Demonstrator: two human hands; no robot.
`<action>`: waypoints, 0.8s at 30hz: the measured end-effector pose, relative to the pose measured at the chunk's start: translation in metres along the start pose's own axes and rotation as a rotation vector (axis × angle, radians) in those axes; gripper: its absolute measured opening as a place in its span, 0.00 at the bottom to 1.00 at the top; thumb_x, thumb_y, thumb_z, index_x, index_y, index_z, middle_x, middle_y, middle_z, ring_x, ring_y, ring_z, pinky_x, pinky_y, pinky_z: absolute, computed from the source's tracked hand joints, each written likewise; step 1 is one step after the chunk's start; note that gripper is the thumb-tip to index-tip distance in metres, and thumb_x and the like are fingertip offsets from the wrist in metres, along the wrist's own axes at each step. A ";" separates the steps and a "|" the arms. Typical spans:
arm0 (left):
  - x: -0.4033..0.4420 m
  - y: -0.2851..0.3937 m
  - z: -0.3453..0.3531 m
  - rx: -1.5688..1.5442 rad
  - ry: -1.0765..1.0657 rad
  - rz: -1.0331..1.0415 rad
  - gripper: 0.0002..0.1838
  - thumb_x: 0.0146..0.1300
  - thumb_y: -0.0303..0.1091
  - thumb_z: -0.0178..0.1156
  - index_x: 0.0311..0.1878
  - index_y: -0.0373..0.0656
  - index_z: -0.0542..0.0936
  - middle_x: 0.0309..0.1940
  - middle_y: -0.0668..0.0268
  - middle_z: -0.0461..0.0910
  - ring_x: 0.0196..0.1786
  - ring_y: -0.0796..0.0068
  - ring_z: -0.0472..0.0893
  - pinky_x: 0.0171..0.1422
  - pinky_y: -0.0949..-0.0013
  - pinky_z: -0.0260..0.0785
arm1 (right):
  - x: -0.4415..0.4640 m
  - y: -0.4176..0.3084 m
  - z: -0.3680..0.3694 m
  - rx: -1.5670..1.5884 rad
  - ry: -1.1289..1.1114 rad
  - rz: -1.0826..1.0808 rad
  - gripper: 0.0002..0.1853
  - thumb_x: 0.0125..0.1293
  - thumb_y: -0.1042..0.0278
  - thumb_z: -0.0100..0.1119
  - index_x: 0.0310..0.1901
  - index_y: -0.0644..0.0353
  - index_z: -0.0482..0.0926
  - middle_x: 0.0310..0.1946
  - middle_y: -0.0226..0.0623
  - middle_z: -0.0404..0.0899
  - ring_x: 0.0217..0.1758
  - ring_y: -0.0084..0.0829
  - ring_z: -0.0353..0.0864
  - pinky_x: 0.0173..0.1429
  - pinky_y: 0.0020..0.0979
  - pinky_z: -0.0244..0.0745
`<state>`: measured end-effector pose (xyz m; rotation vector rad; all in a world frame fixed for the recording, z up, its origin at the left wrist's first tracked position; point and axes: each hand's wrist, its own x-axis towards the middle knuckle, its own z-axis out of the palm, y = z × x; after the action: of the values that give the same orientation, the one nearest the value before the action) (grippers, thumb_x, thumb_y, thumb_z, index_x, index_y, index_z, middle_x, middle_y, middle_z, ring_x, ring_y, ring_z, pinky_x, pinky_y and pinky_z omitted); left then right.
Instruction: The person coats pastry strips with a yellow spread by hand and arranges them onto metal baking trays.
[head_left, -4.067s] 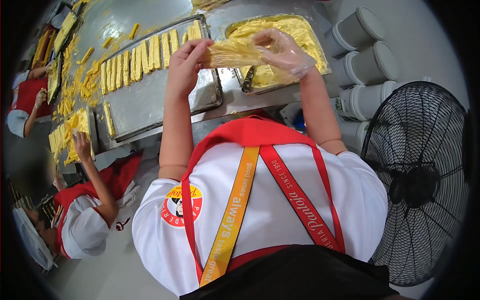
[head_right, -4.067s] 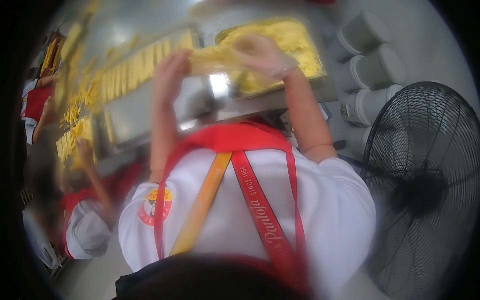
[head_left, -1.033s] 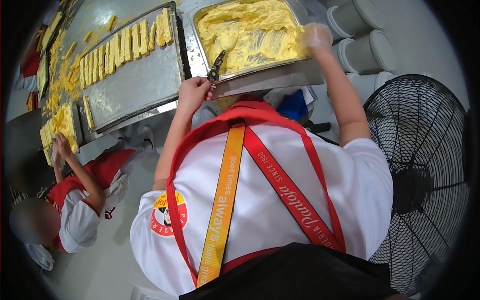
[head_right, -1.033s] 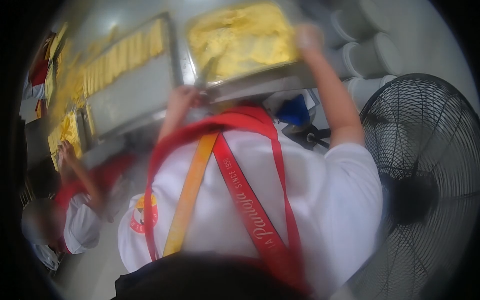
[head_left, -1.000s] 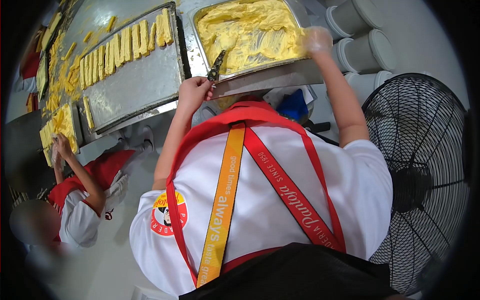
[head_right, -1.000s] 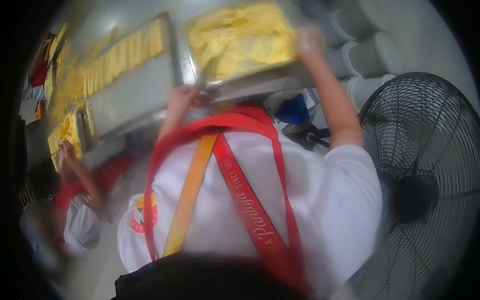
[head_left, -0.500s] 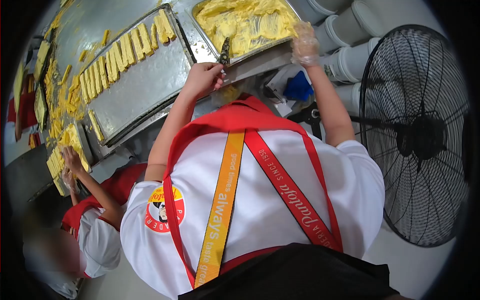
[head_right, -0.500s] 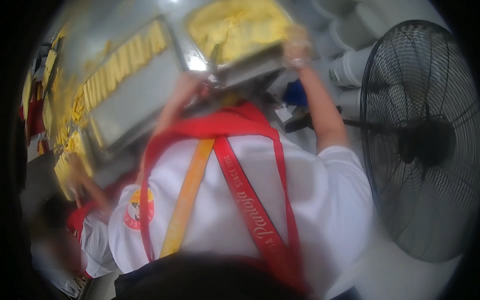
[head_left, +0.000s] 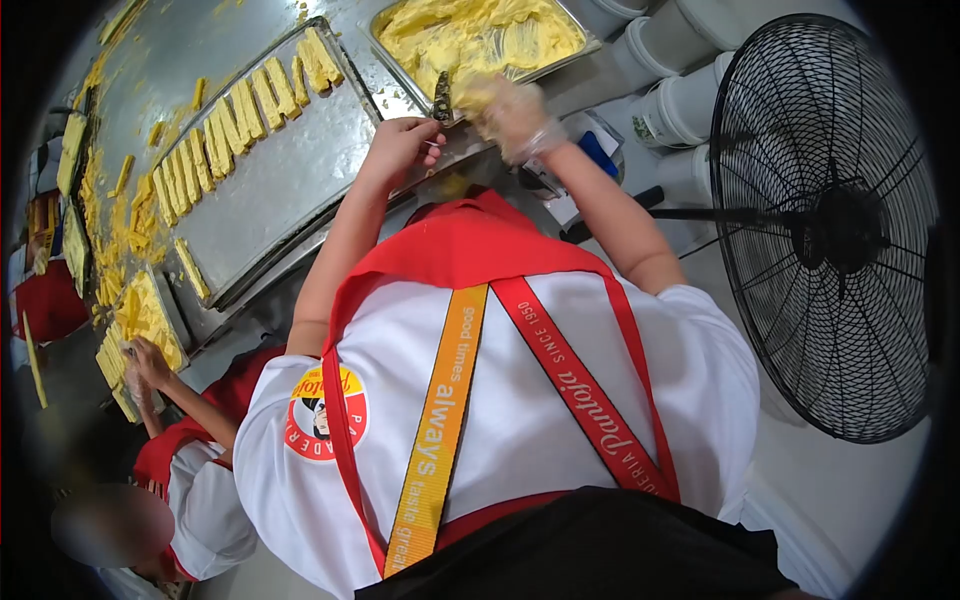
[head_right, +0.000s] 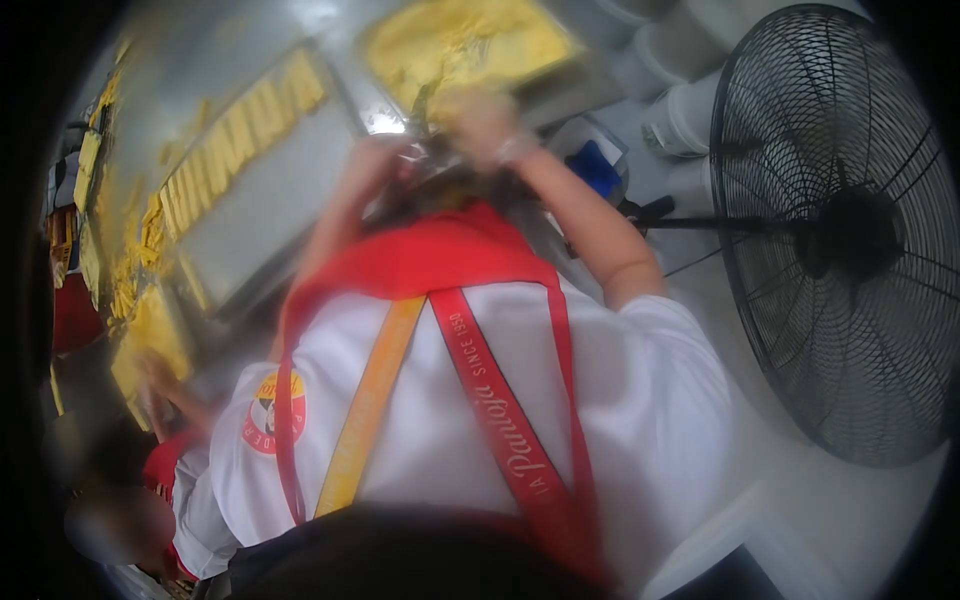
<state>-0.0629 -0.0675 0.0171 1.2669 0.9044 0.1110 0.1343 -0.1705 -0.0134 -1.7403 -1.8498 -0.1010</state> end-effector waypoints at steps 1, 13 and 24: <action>0.001 -0.002 -0.001 -0.012 0.000 0.008 0.12 0.64 0.30 0.54 0.43 0.29 0.77 0.30 0.63 0.79 0.25 0.79 0.76 0.28 0.77 0.70 | -0.003 0.028 0.000 0.238 0.014 0.194 0.18 0.46 0.69 0.58 0.44 0.52 0.80 0.44 0.35 0.79 0.45 0.36 0.78 0.47 0.35 0.74; 0.002 -0.013 0.015 -0.146 0.084 0.009 0.11 0.64 0.35 0.56 0.42 0.36 0.79 0.29 0.67 0.80 0.25 0.82 0.76 0.28 0.78 0.68 | -0.024 0.176 -0.051 -0.093 0.273 0.435 0.13 0.48 0.76 0.60 0.37 0.54 0.85 0.39 0.35 0.81 0.44 0.32 0.79 0.52 0.30 0.73; -0.010 -0.016 0.048 -0.128 0.214 -0.082 0.14 0.66 0.39 0.55 0.46 0.40 0.78 0.32 0.69 0.80 0.30 0.84 0.77 0.32 0.79 0.69 | 0.008 0.191 -0.101 0.339 0.346 0.972 0.11 0.58 0.67 0.60 0.41 0.62 0.81 0.35 0.38 0.82 0.34 0.30 0.81 0.40 0.29 0.76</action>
<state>-0.0452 -0.1152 0.0091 1.1111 1.1142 0.2398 0.3491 -0.1803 0.0094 -2.0102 -0.6078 0.2632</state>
